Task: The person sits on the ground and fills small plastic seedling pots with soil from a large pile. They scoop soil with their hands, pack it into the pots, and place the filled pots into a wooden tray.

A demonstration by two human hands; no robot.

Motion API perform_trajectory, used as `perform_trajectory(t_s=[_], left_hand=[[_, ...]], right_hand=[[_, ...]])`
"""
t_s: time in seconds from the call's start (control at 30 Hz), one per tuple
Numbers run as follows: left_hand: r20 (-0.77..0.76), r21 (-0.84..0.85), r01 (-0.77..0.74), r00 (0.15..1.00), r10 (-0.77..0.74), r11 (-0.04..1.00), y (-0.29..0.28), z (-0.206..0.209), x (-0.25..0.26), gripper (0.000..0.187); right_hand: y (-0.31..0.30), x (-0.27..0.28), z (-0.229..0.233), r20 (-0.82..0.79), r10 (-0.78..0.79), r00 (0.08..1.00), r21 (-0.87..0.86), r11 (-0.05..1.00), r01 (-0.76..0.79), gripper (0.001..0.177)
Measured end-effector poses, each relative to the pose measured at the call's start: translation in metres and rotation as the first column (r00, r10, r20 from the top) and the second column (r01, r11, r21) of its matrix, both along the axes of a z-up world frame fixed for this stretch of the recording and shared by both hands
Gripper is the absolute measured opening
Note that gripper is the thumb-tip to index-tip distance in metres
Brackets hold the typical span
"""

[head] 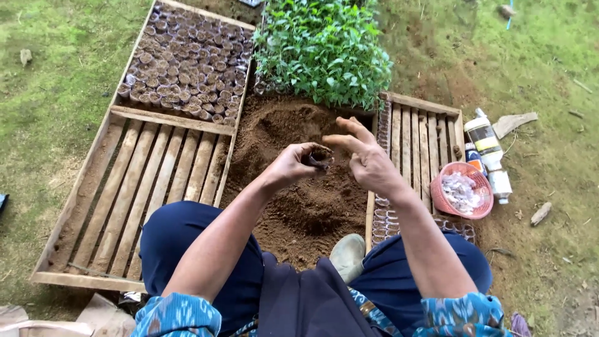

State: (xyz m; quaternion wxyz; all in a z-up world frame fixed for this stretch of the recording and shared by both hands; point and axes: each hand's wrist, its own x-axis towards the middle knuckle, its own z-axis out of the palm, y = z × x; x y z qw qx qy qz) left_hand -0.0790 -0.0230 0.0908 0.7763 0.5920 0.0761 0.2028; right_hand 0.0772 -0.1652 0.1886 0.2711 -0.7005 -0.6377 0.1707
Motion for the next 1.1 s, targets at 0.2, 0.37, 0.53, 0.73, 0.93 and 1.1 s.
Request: perform_trajectory(t_s=[0.2,0.37,0.53,0.73,0.93,1.1], left_hand=[[-0.031,-0.067,0.049,0.998,-0.051,0.997,0.0,0.007,-0.003,0.054],[-0.091,-0.043,0.057,0.994,-0.06,0.997,0.0,0.012,-0.006,0.052],[-0.233,0.097,0.006,0.972,0.017,0.995,-0.009,0.008,-0.008,0.039],[-0.228,0.224,-0.096,0.962,0.148,0.97,-0.012,-0.01,0.013,0.058],[-0.069,-0.074,-0.051,0.997,0.046,0.996,-0.007,0.003,0.008,0.07],[-0.014,-0.417,0.073,0.996,-0.086,0.906,0.005,0.017,-0.001,0.061]], right_hand=[[-0.007,-0.005,-0.013,-0.129,0.041,0.991,-0.02,0.999,-0.044,0.085],[-0.008,-0.002,-0.041,-0.075,0.057,0.996,0.012,0.998,-0.056,0.085],[-0.02,-0.012,-0.073,0.292,0.021,0.956,-0.004,1.0,-0.021,0.09],[-0.007,0.005,-0.036,0.184,0.04,0.982,0.105,0.993,-0.06,0.075],[0.007,0.005,-0.033,0.254,-0.083,0.964,0.169,0.985,0.04,0.033],[0.007,0.001,-0.014,0.049,-0.083,0.995,0.211,0.975,0.071,0.011]])
